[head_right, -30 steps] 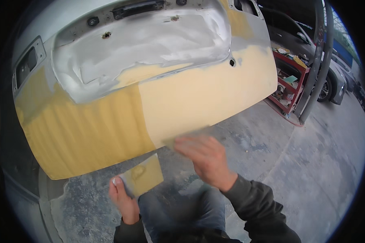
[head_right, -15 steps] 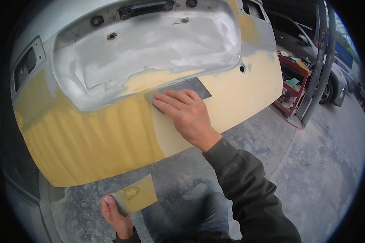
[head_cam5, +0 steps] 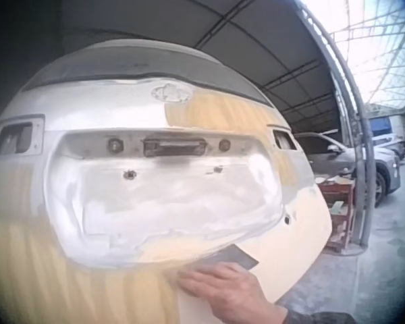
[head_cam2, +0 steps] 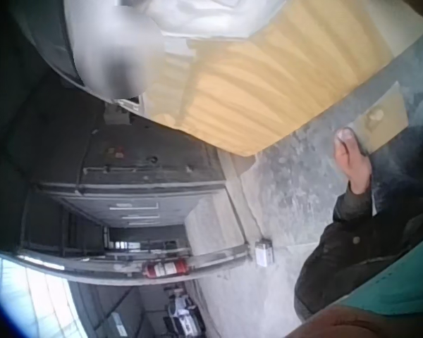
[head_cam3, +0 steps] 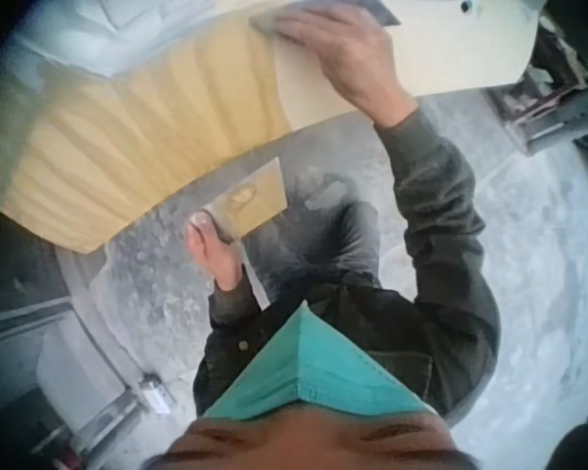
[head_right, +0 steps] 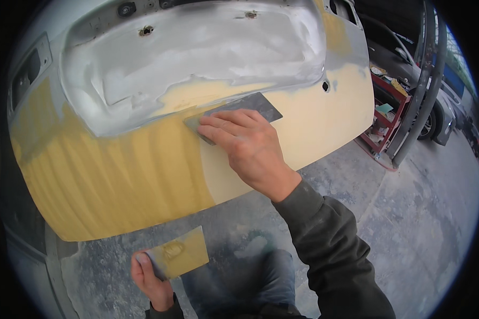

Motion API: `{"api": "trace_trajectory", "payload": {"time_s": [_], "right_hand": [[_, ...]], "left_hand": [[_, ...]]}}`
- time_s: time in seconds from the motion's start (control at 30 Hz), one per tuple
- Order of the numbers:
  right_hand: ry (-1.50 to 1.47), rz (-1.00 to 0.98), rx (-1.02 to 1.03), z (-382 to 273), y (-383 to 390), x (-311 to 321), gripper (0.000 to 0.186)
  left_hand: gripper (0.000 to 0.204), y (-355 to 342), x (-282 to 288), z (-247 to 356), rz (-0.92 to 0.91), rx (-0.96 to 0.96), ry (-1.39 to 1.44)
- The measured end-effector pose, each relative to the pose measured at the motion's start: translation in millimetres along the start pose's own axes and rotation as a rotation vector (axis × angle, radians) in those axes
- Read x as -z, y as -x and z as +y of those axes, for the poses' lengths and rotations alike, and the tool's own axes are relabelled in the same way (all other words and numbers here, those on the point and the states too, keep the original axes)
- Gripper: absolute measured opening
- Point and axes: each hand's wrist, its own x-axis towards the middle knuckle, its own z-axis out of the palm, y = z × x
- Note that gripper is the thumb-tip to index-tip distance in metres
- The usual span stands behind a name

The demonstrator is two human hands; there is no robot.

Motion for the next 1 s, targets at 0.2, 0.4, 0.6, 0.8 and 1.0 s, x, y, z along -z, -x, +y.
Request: {"api": "trace_trajectory", "payload": {"time_s": [0.2, 0.4, 0.6, 0.8, 1.0], "right_hand": [[-0.088, -0.049, -0.071, -25.4, 13.4, 4.4, 0.036], [-0.085, -0.114, -0.105, -41.1, 38.3, 4.4, 0.038], [-0.095, -0.136, -0.153, -62.0, 64.4, 0.9, 0.041], [-0.102, -0.14, -0.192, -80.3, 95.2, -7.9, 0.04], [-0.098, -0.122, -0.217, -94.0, 122.9, -16.2, 0.038]], "left_hand": [[0.031, 1.8, -8.4, -1.3, 0.007, 0.031, 0.034], [0.031, 2.4, -4.3, -5.4, 0.005, 0.01, 0.043], [0.03, 5.1, 0.0, -4.3, 0.031, 0.002, 0.056], [0.03, 8.7, 3.1, -1.1, 0.048, -0.005, 0.045], [0.03, 12.3, 7.0, 2.1, 0.057, -0.022, 0.017]]}}
